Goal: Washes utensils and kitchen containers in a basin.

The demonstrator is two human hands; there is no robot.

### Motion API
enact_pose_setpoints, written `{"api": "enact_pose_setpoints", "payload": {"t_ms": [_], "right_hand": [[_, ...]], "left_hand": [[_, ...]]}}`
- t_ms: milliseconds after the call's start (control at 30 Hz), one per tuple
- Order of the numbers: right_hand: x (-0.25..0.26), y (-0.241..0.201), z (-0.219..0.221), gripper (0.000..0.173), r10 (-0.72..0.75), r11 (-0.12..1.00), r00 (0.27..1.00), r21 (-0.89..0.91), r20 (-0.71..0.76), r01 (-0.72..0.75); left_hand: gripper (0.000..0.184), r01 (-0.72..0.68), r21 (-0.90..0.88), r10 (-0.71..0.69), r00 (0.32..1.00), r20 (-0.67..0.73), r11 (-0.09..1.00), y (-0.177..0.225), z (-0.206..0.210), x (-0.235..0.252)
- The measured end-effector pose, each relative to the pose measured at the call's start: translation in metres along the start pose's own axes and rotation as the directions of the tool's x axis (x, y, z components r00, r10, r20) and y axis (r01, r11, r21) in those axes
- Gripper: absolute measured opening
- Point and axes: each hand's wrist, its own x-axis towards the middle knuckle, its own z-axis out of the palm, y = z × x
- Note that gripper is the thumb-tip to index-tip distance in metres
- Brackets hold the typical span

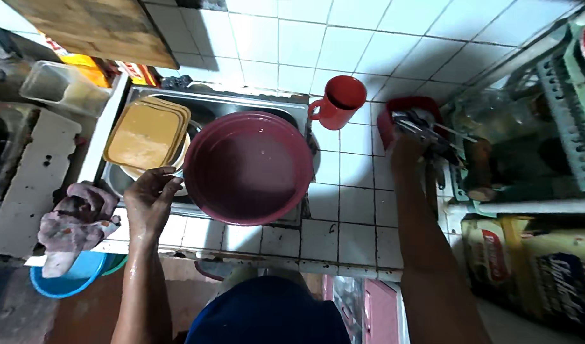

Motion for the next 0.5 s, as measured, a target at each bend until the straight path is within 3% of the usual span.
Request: {"api": "enact_pose_setpoints", "payload": {"t_ms": [200,367,500], "right_hand": [[0.015,0.029,0.009,0.043,-0.023,1.0,1.0,0.021,0.004,0.023],[0.029,0.03,0.01,0.045,-0.041,0.999,0.999,-0.009,0.009,0.041],[0.038,0.027,0.017,0.042,-0.05,0.999,0.998,-0.022,-0.025,0.049]], "left_hand": [[0.028,0.167,0.107,-0.147,0.974,-0.171,0.98,-0.013,-0.026,-0.006],[0.046,0.423,0.148,-0.346,0.861,-0.373,0.894,-0.056,-0.063,0.01],[0.049,0.557,0.072,-0.509,0.798,-0.322,0.827,-0.083,-0.071,0.037]]}}
